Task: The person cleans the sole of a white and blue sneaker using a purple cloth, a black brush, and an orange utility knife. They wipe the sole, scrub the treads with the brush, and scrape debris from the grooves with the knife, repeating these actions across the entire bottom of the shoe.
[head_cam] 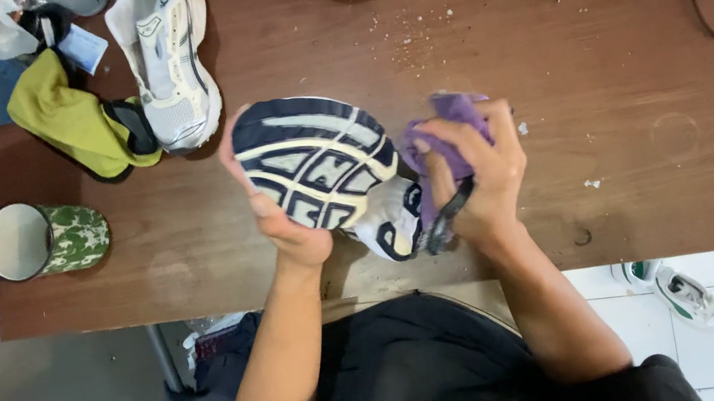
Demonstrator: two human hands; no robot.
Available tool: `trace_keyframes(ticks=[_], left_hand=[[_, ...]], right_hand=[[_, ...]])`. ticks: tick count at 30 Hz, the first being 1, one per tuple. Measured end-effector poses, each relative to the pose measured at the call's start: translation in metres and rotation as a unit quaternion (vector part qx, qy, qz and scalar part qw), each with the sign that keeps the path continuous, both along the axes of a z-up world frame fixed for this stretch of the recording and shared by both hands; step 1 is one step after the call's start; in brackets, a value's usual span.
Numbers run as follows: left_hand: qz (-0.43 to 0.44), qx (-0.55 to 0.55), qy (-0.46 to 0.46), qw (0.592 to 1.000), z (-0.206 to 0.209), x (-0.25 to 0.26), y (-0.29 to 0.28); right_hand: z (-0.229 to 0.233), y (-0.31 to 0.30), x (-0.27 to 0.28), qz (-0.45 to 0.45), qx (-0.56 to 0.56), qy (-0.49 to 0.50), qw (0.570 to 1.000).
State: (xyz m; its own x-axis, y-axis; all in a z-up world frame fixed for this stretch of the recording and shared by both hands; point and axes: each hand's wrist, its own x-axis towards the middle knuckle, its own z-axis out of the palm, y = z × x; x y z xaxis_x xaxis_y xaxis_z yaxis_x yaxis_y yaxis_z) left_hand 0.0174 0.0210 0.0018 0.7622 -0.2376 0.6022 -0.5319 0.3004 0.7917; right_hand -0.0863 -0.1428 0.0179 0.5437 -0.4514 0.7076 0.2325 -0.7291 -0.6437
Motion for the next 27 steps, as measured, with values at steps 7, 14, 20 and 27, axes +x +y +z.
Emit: trace_keyframes(ticks=[7, 14, 20, 27], left_hand=[[0.04, 0.05, -0.029, 0.997, 0.01, -0.004, 0.0], [0.101, 0.082, -0.017, 0.991, 0.014, 0.008, 0.007], [0.109, 0.097, -0.026, 0.989, 0.008, 0.0, 0.01], [0.068, 0.045, -0.008, 0.997, 0.001, -0.008, 0.006]], right_hand=[[-0.023, 0.039, -0.007, 0.055, -0.047, -0.008, 0.997], [-0.003, 0.026, 0.0, 0.102, -0.182, 0.024, 0.978], [0.027, 0.029, -0.007, 0.093, -0.091, 0.077, 0.989], [0.035, 0.043, 0.001, 0.006, -0.036, 0.045, 0.998]])
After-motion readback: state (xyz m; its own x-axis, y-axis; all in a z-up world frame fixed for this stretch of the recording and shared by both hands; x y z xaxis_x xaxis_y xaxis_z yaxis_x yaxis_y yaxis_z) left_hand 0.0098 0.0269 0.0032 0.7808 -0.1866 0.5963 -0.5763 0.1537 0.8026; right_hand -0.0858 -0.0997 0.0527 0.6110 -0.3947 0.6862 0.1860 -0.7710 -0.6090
